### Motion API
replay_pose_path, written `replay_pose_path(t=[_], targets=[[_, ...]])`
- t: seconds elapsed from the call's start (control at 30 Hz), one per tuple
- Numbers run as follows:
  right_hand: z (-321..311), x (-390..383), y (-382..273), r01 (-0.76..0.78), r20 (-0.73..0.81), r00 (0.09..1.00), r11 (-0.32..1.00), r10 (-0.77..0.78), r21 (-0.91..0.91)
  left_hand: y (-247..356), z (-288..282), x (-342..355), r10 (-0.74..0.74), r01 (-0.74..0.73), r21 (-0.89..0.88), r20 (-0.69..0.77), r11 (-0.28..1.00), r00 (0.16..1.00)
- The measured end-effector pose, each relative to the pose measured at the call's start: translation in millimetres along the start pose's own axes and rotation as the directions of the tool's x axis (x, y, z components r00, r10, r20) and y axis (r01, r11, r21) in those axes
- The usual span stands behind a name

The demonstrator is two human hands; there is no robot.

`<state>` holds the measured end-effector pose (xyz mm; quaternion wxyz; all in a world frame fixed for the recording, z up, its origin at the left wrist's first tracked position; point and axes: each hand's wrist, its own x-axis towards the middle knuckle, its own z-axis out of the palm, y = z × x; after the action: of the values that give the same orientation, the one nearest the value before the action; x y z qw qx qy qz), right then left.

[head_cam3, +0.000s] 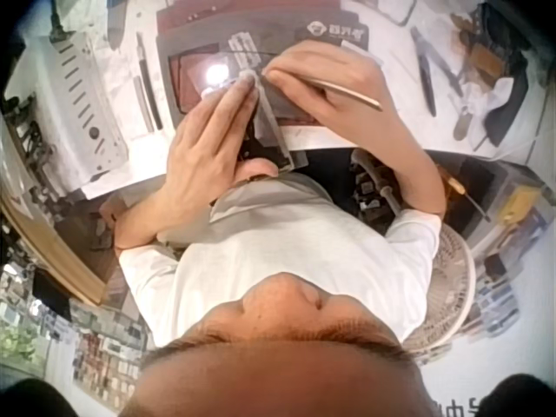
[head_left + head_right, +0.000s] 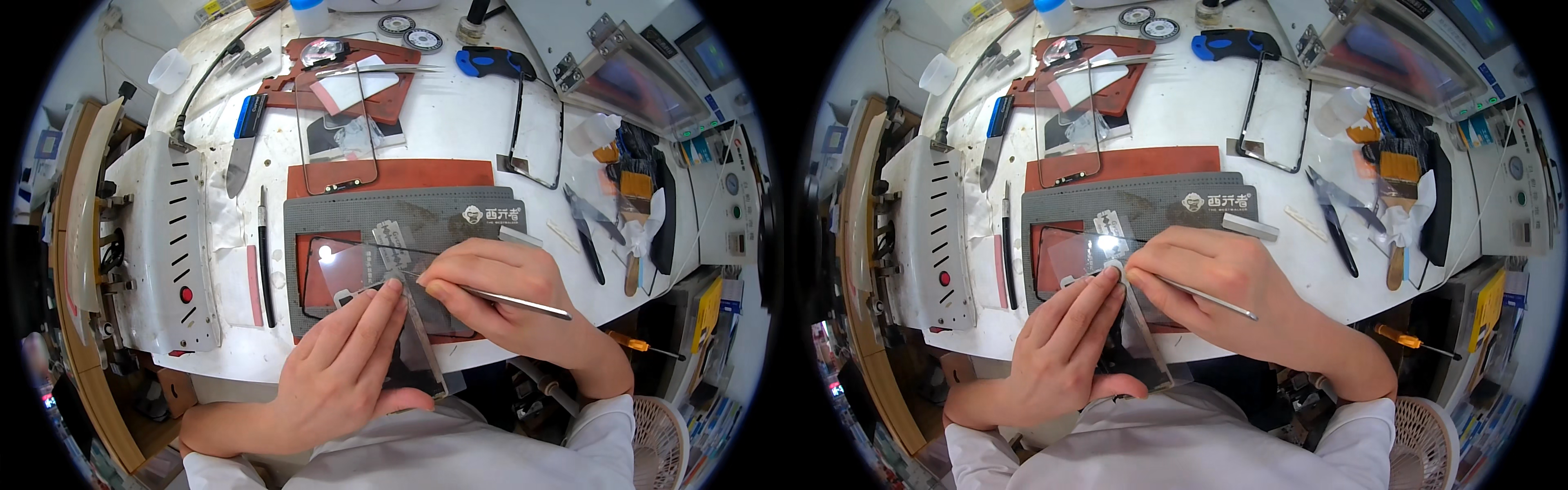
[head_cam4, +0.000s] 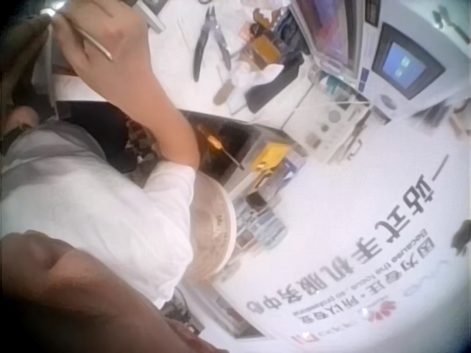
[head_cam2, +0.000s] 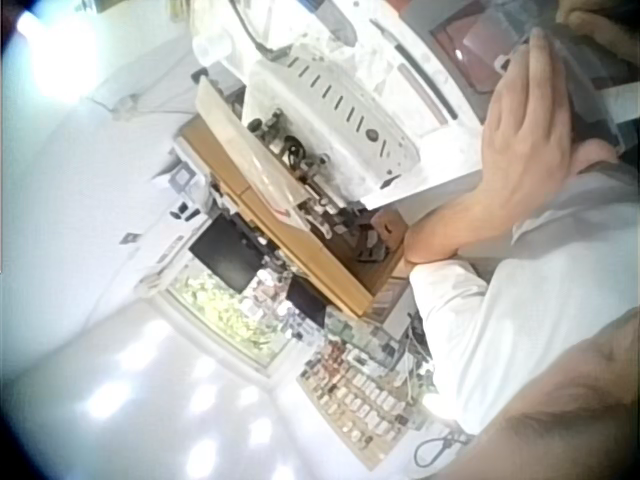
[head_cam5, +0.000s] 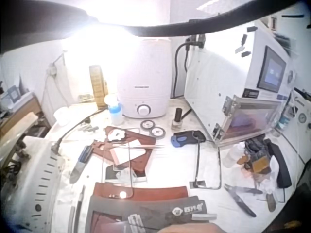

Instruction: The person uses a metal spudger to carefully pry and separate a transparent film from a black rectangular electronic component. They repeatedly lift the film, inspect the edges, and scrape the surface to remove adhesive residue. The person handles the component with both hands, rotating it to access different sides while working on a cluttered workbench.

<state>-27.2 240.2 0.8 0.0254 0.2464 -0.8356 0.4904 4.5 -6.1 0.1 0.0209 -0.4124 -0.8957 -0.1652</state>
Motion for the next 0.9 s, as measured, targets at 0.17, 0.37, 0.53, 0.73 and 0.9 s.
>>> replay_pose_path(t=[0.17,0.37,0.53,0.73,0.9], targets=[[0,-1,1,0.007,0.001,1.000,1.000,-0.007,0.003,0,-1,-1,0.007,-0.008,0.007,0.033,1.000,0.999],[0,-3,2,0.004,0.001,1.000,1.000,-0.004,0.001,1,-2,-1,0.002,-0.003,0.013,0.042,1.000,0.999],[1,-3,3,0.009,-0.008,1.000,1.000,-0.009,0.019,2,-1,0,0.004,-0.004,-0.002,0.038,1.000,0.999],[5,7,1,0.048,0.009,0.999,0.999,-0.048,0.018,4,0,0,-0.045,0.043,-0.055,-0.032,0.998,0.998],[8,8,3,0.056,0.003,0.998,0.998,-0.056,0.010,1,7,-2,0.000,-0.004,-0.059,-0.067,0.998,0.998]])
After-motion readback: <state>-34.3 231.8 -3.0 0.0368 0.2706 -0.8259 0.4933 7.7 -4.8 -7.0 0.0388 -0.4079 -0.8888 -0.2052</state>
